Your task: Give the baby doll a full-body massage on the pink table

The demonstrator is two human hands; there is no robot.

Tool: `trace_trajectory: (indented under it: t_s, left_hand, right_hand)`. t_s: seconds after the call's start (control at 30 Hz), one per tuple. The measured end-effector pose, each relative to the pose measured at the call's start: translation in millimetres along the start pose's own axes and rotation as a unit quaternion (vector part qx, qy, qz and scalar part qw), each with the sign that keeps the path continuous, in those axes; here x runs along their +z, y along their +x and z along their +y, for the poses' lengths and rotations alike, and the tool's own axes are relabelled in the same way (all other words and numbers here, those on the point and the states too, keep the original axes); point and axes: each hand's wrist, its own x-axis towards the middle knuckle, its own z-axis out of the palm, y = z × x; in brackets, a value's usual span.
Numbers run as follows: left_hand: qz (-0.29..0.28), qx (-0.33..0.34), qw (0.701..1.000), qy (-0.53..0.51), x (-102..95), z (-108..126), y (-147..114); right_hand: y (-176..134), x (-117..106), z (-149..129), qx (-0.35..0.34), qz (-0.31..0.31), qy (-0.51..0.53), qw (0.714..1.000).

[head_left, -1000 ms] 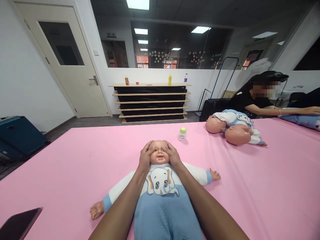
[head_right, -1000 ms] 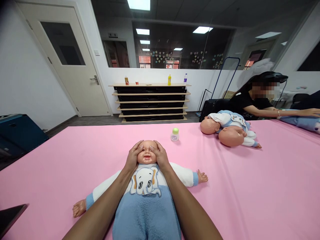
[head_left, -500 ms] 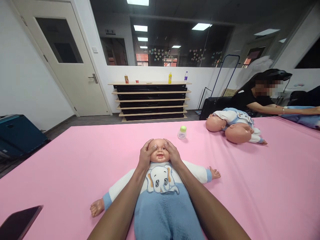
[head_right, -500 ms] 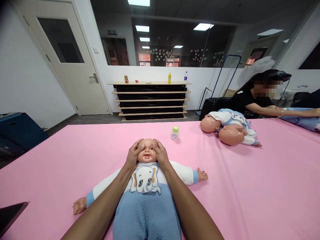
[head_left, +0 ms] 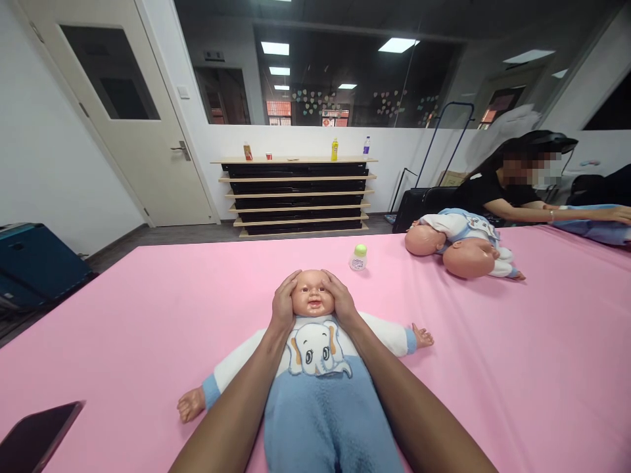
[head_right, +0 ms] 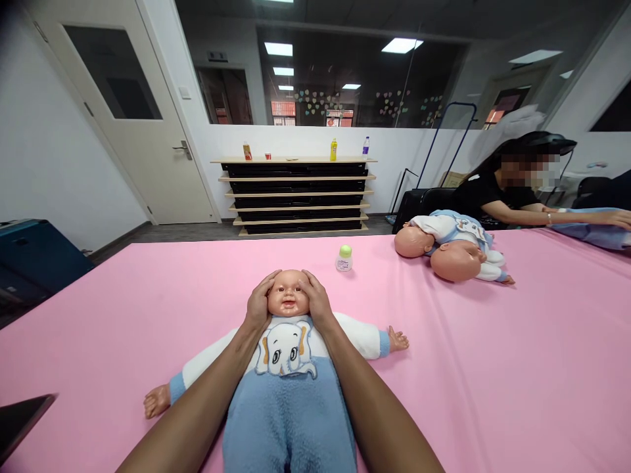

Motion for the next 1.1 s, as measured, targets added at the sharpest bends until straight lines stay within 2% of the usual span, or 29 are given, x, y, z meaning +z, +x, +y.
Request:
trace_trajectory:
  t_s: [0.17,0.37,0.63,0.83,0.97,1.1]
  left_hand:
    - [-0.035,-0.028,0.999,0.012,0.7,2,-4]
    - [-0.029,-0.045,0.999,-0.001,2.6,5,-5]
    - [-0.005,-0.033,0.999,-0.042,-0.3,0,-1]
    - [-0.037,-0.036,0.999,0.014,2.9,4,-5]
    - [-0.021,-0.027,0.999,0.004,3.6,4,-3]
    - [0.011,-0.007,1.000,-0.013,1.6,-1,1]
  right_hand:
    - [-3,1,-6,0.011,-0.002,-0.026,1.000]
    - [-6,3,-12,0.027,-0.012,-0.022,0.999]
    - [2,0,3,0.001,0.056,0.022,0.998]
    - [-5,3,-7,0.024,-0.002,-0.021,0.999]
    - [-5,3,-9,0.017,-0.007,-0.022,1.000]
    - [0,1,-2,0.009,0.015,-0.021,1.000]
